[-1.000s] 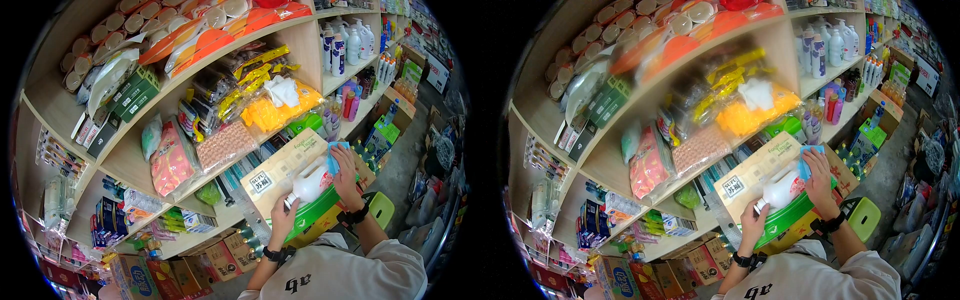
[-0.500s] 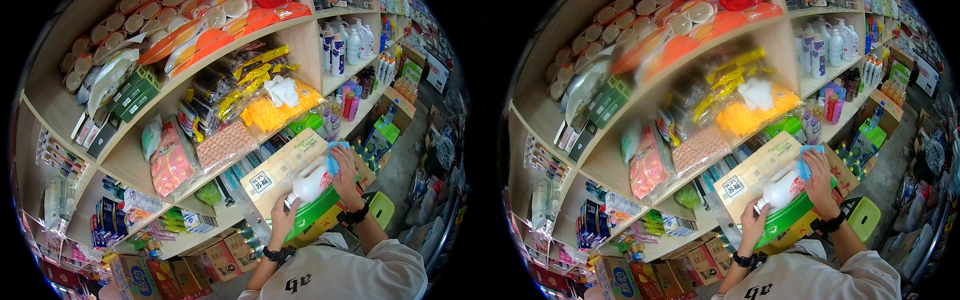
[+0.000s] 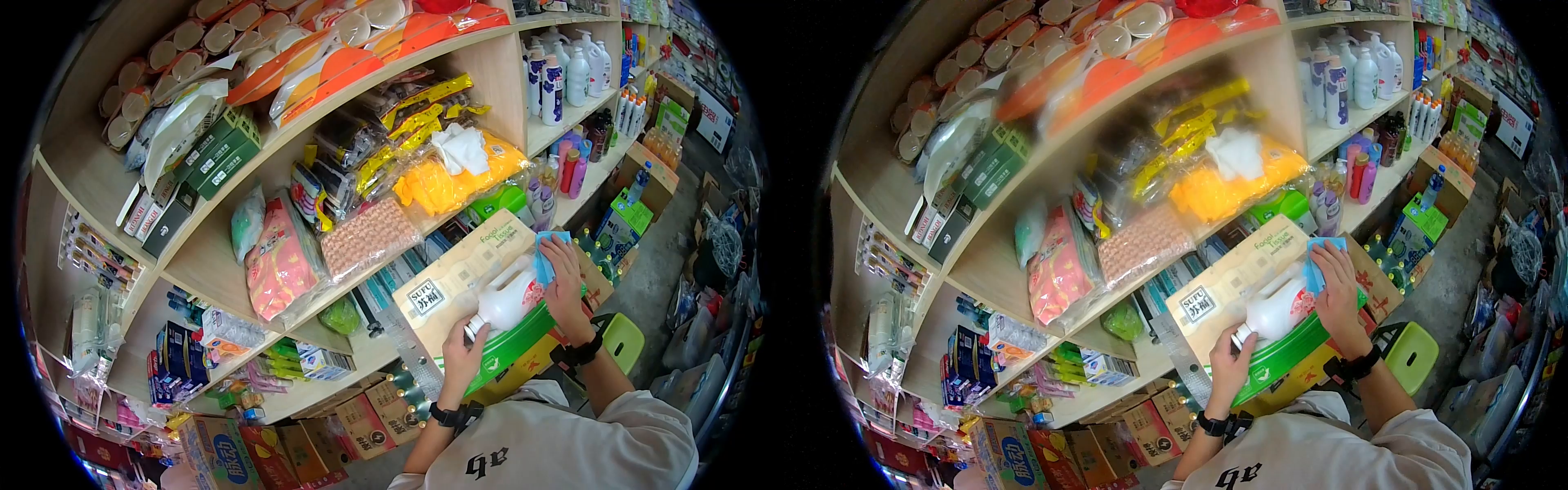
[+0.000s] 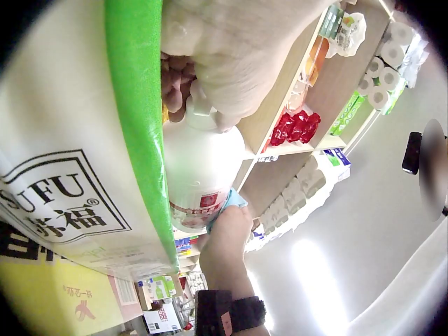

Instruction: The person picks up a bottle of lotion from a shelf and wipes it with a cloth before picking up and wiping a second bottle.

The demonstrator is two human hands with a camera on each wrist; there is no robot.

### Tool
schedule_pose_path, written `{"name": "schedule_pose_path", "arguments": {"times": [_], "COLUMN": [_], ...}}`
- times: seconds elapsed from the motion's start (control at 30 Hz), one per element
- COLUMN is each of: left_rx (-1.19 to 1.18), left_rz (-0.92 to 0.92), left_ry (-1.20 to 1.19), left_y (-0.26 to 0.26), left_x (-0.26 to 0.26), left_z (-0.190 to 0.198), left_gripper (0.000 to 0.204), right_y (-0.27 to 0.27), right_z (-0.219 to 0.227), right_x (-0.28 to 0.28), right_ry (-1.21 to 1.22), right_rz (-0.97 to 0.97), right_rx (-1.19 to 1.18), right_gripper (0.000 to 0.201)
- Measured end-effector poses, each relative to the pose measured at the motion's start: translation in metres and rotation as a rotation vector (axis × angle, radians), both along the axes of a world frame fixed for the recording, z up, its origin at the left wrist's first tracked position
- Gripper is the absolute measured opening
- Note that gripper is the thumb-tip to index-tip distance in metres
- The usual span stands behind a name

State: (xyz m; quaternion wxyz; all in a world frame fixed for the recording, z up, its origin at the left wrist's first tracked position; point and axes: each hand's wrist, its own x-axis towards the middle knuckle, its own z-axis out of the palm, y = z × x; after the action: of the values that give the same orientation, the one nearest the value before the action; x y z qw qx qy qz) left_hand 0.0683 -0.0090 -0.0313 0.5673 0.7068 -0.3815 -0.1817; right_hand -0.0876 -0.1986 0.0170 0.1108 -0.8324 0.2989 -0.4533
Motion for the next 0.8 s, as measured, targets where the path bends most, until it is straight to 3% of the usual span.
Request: {"name": "schedule_pose_path", "arguments": {"times": [0.8], "left_rx": [0.0], "left_rz": [0.008], "left_ry": [-0.008], "left_y": [-0.0009], "left_x": [0.001], "left_z": [-0.007], "left_gripper": [0.04], "right_y": [-0.0026], "right_z": [-0.0032], "right_x": [-0.001], "right_ry": [0.005], "right_rz": [0.018], "right_rx": [0.006], "right_gripper": [0.067]}}
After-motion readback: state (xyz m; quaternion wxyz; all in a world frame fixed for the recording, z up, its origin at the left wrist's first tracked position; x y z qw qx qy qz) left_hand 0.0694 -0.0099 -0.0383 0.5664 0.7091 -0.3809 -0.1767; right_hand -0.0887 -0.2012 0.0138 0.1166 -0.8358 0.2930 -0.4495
